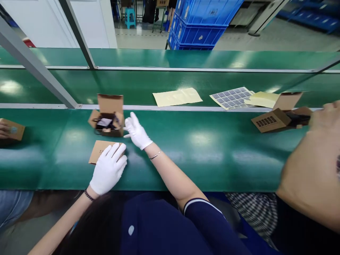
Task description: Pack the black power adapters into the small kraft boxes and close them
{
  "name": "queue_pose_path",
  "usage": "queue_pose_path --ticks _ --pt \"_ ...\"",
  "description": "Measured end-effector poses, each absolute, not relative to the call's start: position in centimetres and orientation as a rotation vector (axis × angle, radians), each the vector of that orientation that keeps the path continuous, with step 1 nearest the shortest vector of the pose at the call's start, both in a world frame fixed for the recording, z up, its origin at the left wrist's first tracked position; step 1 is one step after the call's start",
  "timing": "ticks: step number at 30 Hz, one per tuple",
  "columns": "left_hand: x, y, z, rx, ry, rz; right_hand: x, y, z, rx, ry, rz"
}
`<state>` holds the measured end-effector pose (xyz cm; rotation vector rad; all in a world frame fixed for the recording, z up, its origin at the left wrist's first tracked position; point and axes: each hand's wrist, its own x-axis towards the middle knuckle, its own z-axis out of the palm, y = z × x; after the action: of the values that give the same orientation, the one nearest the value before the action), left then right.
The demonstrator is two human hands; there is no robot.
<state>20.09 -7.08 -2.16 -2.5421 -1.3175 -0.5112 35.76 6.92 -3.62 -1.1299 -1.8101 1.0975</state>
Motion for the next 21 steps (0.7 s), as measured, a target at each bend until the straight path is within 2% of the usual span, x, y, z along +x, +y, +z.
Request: queue_pose_path --ticks 3,8,15,21 --pt "17.2 -6.7 -2.1 -2.469 -1.421 -0.522 34.2 5.7 -4.0 -1.067 -1.929 1.239" --pt "12.1 -5.7 -2.1 -2.342 -1.531 -0.565 38.3 4.5 -6.2 -1.056 -2.35 1.123" --pt "8.2 -2.8 -2.1 -2.327 -1.567 -0.599 39.8 2.3 -7.5 -1.053 -2.397 0.966" --pt "1.3 3.4 -0.2 -2.161 -1.916 -0.562 41.3 1.0 -7.2 -1.075 -2.413 0.975"
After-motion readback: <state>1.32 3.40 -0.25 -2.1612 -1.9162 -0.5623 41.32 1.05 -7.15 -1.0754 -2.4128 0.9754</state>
